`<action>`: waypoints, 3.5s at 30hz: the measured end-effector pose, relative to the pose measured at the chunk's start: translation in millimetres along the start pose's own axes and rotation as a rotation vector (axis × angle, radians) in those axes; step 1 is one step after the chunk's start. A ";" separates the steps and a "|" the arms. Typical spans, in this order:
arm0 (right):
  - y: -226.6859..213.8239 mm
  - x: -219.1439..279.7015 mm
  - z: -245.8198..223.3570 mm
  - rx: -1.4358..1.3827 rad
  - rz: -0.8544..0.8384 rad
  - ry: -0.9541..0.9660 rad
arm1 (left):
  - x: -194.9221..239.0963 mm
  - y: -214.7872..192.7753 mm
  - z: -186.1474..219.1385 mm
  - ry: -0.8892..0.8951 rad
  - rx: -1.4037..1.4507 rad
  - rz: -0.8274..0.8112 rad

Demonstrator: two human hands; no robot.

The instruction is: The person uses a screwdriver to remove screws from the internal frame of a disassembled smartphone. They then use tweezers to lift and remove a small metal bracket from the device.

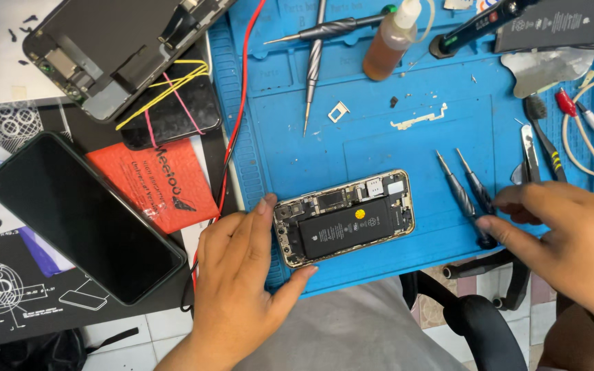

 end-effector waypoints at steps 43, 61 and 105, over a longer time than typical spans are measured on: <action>42.5 32.1 15.3 -0.022 0.418 0.041 | 19.0 3.1 -4.3 -0.052 0.428 0.486; 4.7 9.4 -34.1 -0.248 0.182 -0.030 | 8.6 -0.5 -4.0 0.016 0.352 0.466; 28.8 26.6 -42.5 -0.922 -0.110 -0.365 | 8.6 12.0 16.0 0.014 0.888 0.306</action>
Point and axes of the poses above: each hand's wrist, its own x-axis away from the middle knuckle, its own y-axis out of the palm, z = x × y, the point moved 1 cm from there along -x, towards the middle knuckle, and after that the axes turned 7 degrees about y, right-handed, at the moved point
